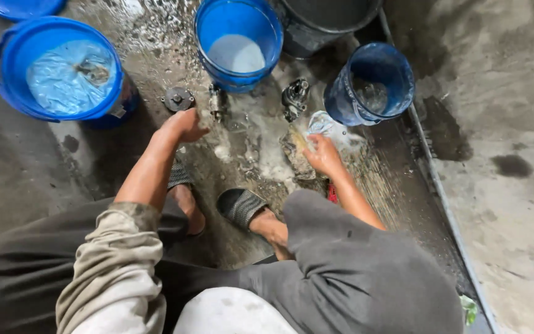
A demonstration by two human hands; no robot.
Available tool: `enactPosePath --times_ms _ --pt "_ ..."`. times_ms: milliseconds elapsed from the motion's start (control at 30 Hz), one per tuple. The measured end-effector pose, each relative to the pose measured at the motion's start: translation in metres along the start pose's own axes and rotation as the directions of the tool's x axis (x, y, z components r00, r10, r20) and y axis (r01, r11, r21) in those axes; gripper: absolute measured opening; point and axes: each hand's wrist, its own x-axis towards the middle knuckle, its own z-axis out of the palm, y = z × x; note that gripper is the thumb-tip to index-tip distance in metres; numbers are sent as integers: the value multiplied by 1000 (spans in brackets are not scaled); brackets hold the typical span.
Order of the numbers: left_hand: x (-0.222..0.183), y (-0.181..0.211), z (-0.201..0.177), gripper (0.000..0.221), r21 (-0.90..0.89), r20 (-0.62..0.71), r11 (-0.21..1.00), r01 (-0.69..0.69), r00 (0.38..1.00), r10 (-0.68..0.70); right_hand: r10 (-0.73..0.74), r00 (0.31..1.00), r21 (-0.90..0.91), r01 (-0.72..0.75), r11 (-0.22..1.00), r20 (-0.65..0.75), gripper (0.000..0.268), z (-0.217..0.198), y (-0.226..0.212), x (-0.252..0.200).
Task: Cleaning small mechanical components by scrubbing them with a brush in soapy water and rinsing them.
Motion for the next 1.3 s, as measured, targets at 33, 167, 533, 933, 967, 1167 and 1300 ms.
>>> enactPosePath --times_ms 33,167,533,933,967,1167,1300 --pt "-18 -2 -3 55 -73 -53 997 1 999 -5 10 1000 -49 -10 999 -12 54 9 8 -6" --pt "-26 -32 15 38 -249 -208 968 -38 978 -15 152 988 -52 -152 987 11 83 19 -14 -41" --pt "-47 16 40 20 -356 -436 914 -196 900 23 -42 998 -229 32 973 -40 83 30 -61 -46" --pt "18 204 47 62 -425 -439 816 -392 878 193 568 803 927 -56 372 -180 56 47 -30 -28" --pt "33 224 44 79 -454 -452 802 -388 876 167 577 813 997 56 55 -78 59 39 -46 -29" --pt "104 279 51 91 -469 -389 826 -313 913 125 600 800 987 96 -127 0 41 7 -40 -21" --pt "137 273 69 81 -348 -382 899 -264 916 121 654 757 994 66 -83 5 50 -45 -80 -17"
